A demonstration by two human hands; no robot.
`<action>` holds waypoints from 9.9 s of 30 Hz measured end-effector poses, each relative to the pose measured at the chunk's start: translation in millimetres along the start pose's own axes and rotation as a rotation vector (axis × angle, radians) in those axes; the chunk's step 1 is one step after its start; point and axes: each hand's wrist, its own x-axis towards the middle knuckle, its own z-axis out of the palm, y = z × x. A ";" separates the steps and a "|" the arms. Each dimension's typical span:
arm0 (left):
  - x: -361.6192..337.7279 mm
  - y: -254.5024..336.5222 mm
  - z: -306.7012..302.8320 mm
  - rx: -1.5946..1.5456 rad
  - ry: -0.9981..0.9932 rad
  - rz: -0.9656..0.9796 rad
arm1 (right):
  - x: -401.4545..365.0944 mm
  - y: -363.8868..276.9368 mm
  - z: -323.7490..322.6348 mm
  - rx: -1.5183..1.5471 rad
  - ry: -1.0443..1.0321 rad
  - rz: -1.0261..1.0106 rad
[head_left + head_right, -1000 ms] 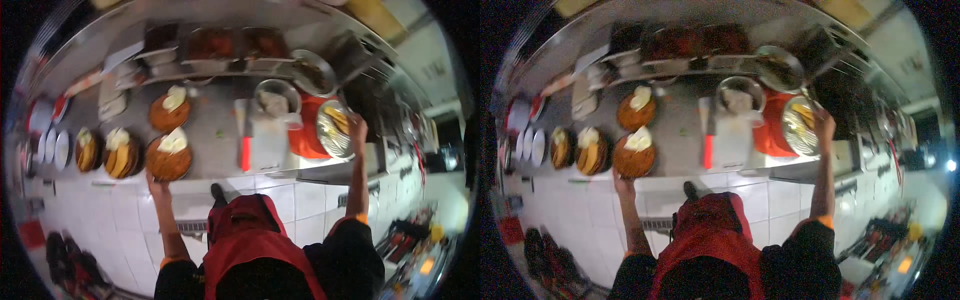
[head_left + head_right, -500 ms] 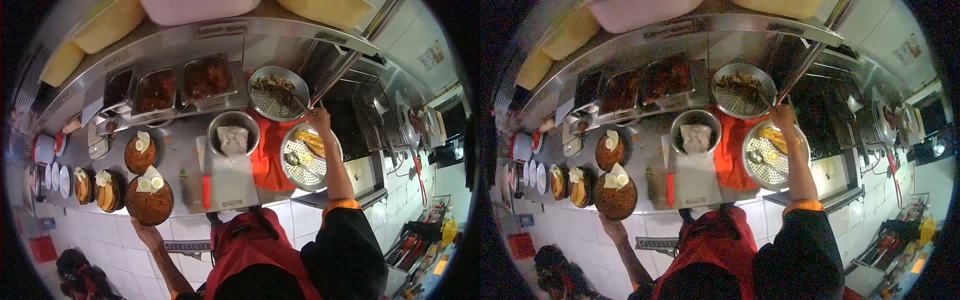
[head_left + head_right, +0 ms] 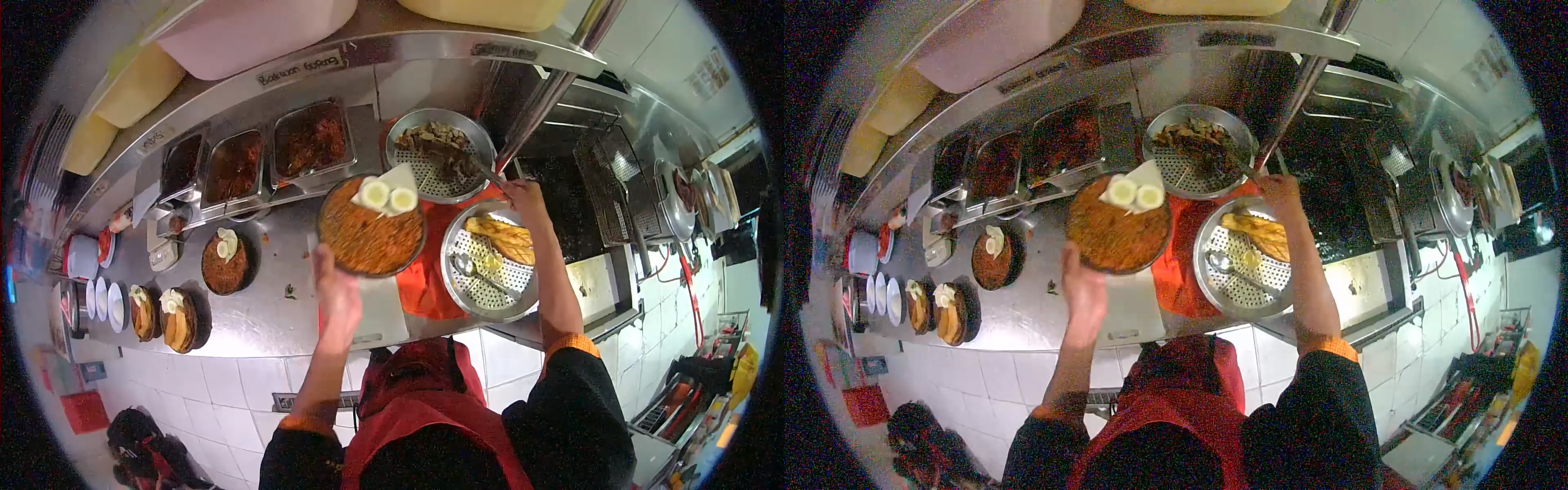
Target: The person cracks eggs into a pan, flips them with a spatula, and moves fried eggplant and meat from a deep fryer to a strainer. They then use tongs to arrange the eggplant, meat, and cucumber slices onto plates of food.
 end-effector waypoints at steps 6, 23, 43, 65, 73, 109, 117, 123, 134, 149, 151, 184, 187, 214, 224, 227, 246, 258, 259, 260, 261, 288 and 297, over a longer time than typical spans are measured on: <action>39.0 -53.5 21.6 -0.025 0.006 -0.060 | -92.8 -64.2 7.4 -0.161 -0.091 -0.028; 36.0 -68.4 6.3 -0.137 0.048 -0.078 | -24.8 -10.0 37.1 -0.694 0.140 -0.441; 31.2 -58.7 11.9 -0.195 0.018 -0.101 | 35.4 3.5 61.1 -1.363 0.061 -0.917; 24.4 -53.2 2.1 -0.197 0.011 -0.121 | 54.7 -3.4 53.3 -0.954 0.311 -0.790; 32.7 -64.0 -1.7 -0.251 0.017 -0.104 | -69.7 -78.3 47.8 -0.622 -0.031 -0.519; 25.5 -54.2 -4.5 -0.239 0.037 -0.097 | -55.0 -58.8 83.3 -0.592 -0.047 -0.412; 17.4 -52.0 -10.1 -0.217 0.137 -0.102 | 64.2 24.2 87.3 -0.991 0.126 -0.635; 13.4 -49.2 -5.8 -0.224 0.129 -0.069 | 48.0 10.5 79.2 -0.906 0.138 -0.614; 22.3 -51.6 -8.2 -0.235 0.082 -0.072 | -77.2 -85.5 76.5 -0.608 -0.179 -0.448; 24.4 -39.7 -9.7 -0.273 0.017 -0.045 | -126.6 -109.5 82.6 -0.783 -0.411 -0.477; 11.3 -25.8 -22.5 -0.230 0.016 -0.101 | -126.4 -110.4 67.4 -0.625 -0.341 -0.409; 85.8 159.2 -416.4 0.460 0.234 0.148 | -76.5 -7.5 73.7 -0.700 0.006 -0.578; 122.1 164.0 -394.0 0.525 0.280 0.116 | -95.8 -15.8 74.5 -0.870 0.211 -0.622; -20.7 31.9 -22.0 0.173 0.200 -0.086 | 46.9 -31.0 49.1 -0.766 0.106 -0.718; 41.3 -76.9 40.6 0.013 0.056 -0.157 | -98.4 -107.7 54.2 -0.674 -0.333 -0.425; 39.4 -79.5 24.3 0.062 0.155 -0.184 | -78.7 -91.3 45.4 -0.451 -0.205 -0.389; 34.5 -58.8 16.4 0.024 0.179 -0.084 | 40.3 -24.2 62.7 -0.735 0.014 -0.567; 34.1 -59.9 14.6 -0.011 0.205 -0.077 | 1.0 -48.7 50.6 -0.737 -0.096 -0.532; 33.4 -61.2 9.0 -0.008 0.207 -0.071 | 24.1 -34.3 58.3 -0.817 -0.074 -0.602; 33.9 -63.4 2.5 -0.017 0.205 -0.055 | 43.9 -21.7 66.4 -0.896 -0.051 -0.673; 33.8 -64.2 -1.0 -0.026 0.205 -0.039 | 61.5 -6.2 74.3 -0.891 -0.055 -0.676; 22.6 -48.5 1.7 -0.054 0.233 0.013 | 93.9 5.2 78.2 -1.090 0.006 -0.577; 24.5 -43.3 4.0 -0.075 0.210 -0.005 | 81.4 24.0 87.6 -0.873 -0.051 -0.736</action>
